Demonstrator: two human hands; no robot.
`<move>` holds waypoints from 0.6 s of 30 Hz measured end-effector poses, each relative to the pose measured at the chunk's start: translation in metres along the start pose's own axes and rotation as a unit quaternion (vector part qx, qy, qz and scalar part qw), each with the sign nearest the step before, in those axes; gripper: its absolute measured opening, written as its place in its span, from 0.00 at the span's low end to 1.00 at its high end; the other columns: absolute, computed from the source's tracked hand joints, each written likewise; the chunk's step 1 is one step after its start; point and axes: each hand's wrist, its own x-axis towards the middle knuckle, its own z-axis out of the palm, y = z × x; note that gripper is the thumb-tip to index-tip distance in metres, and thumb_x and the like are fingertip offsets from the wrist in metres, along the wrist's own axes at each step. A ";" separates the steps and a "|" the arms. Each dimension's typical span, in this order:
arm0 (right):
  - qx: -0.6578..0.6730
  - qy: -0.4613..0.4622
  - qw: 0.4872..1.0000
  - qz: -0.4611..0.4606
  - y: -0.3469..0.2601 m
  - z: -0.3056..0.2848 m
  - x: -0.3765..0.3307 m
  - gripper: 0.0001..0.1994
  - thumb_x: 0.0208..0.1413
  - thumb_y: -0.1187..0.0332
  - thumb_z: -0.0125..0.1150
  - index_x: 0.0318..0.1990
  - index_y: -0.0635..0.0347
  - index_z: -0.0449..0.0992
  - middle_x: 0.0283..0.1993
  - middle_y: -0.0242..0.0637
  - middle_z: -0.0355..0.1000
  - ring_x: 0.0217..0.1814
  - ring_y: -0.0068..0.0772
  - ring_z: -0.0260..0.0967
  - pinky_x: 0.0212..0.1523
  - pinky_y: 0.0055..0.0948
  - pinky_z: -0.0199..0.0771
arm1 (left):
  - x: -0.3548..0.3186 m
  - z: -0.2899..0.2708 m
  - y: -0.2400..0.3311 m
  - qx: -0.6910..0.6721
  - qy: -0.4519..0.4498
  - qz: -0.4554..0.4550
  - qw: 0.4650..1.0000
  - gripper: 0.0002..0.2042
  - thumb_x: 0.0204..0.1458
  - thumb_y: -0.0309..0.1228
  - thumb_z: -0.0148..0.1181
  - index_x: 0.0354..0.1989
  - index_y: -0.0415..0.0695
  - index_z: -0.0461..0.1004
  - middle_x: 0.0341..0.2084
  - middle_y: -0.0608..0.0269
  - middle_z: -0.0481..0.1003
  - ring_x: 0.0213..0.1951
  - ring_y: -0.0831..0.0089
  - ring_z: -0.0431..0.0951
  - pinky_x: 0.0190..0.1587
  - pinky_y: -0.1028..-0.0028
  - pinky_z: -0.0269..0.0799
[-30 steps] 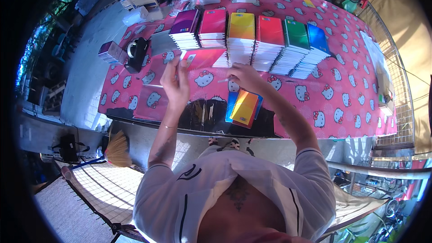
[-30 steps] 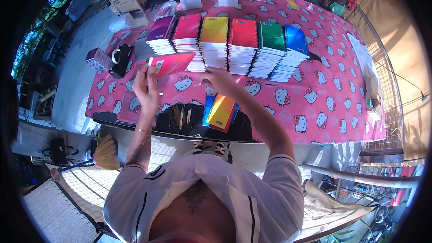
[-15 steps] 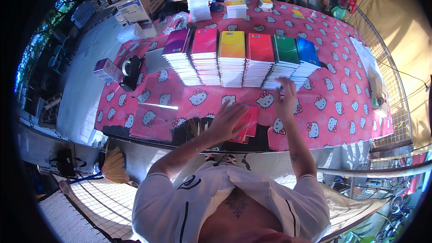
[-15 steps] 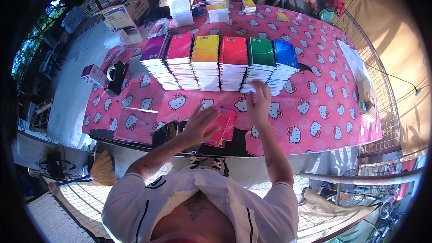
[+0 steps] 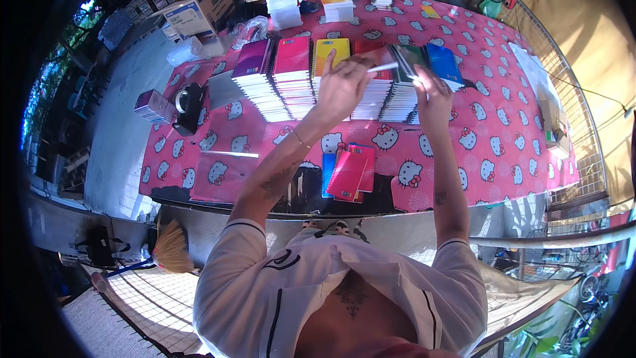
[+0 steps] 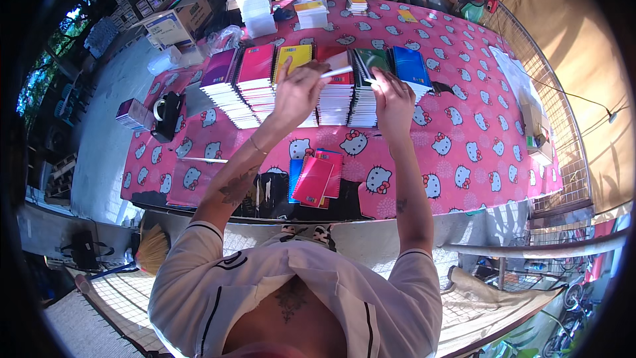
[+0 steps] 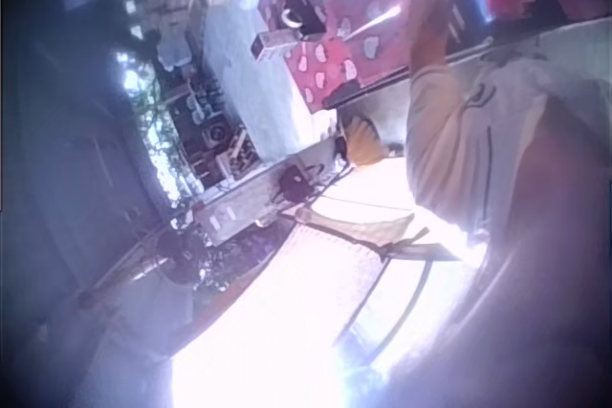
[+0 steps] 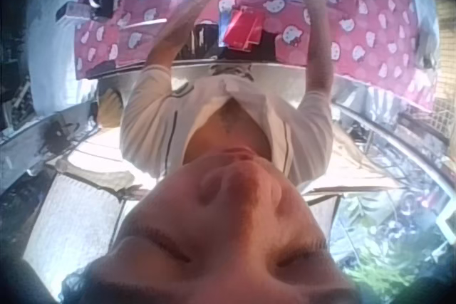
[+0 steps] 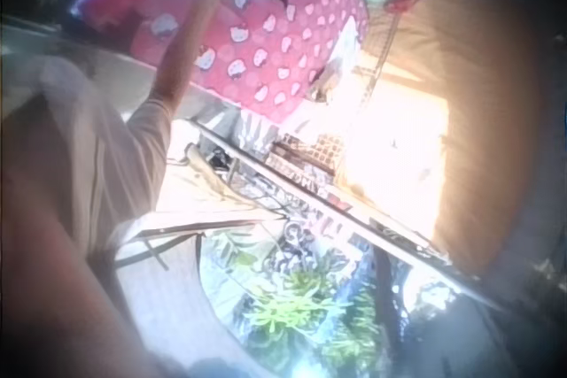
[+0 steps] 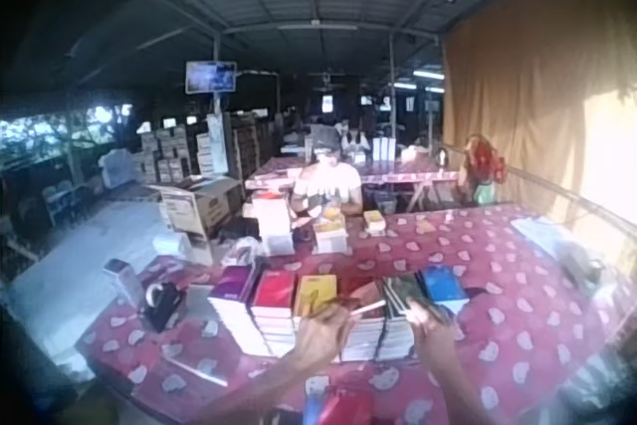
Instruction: The person picks up individual notebooks from a central pile, places each one into a plastic sleeve, and then seals the sleeve with tape before setting the finished item aside.
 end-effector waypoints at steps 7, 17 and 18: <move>-0.083 0.073 0.993 -0.051 -0.023 0.001 -0.018 0.18 0.54 0.71 0.64 0.53 0.45 0.79 0.50 0.27 0.77 0.53 0.32 0.73 0.52 0.35 0.70 | 0.023 -0.115 0.042 -0.145 0.123 -0.105 0.976 0.10 0.61 0.27 0.59 0.48 0.36 0.77 0.35 0.54 0.82 0.32 0.78 0.79 0.35 0.76 0.74; 0.001 -0.031 0.995 -0.099 -0.078 -0.026 -0.073 0.15 0.49 0.68 0.67 0.47 0.47 0.82 0.49 0.28 0.75 0.48 0.34 0.71 0.42 0.38 0.65 | -0.026 -0.166 0.039 -0.101 -0.065 -0.226 0.967 0.08 0.55 0.24 0.58 0.41 0.40 0.79 0.22 0.54 0.80 0.23 0.70 0.82 0.26 0.72 0.74; 0.033 -0.131 0.987 -0.083 -0.096 -0.016 -0.107 0.14 0.51 0.65 0.68 0.47 0.49 0.82 0.49 0.29 0.75 0.48 0.37 0.71 0.44 0.40 0.67 | -0.038 -0.155 0.039 -0.068 -0.110 -0.238 0.963 0.06 0.54 0.24 0.59 0.37 0.40 0.80 0.22 0.57 0.80 0.22 0.74 0.81 0.25 0.74 0.73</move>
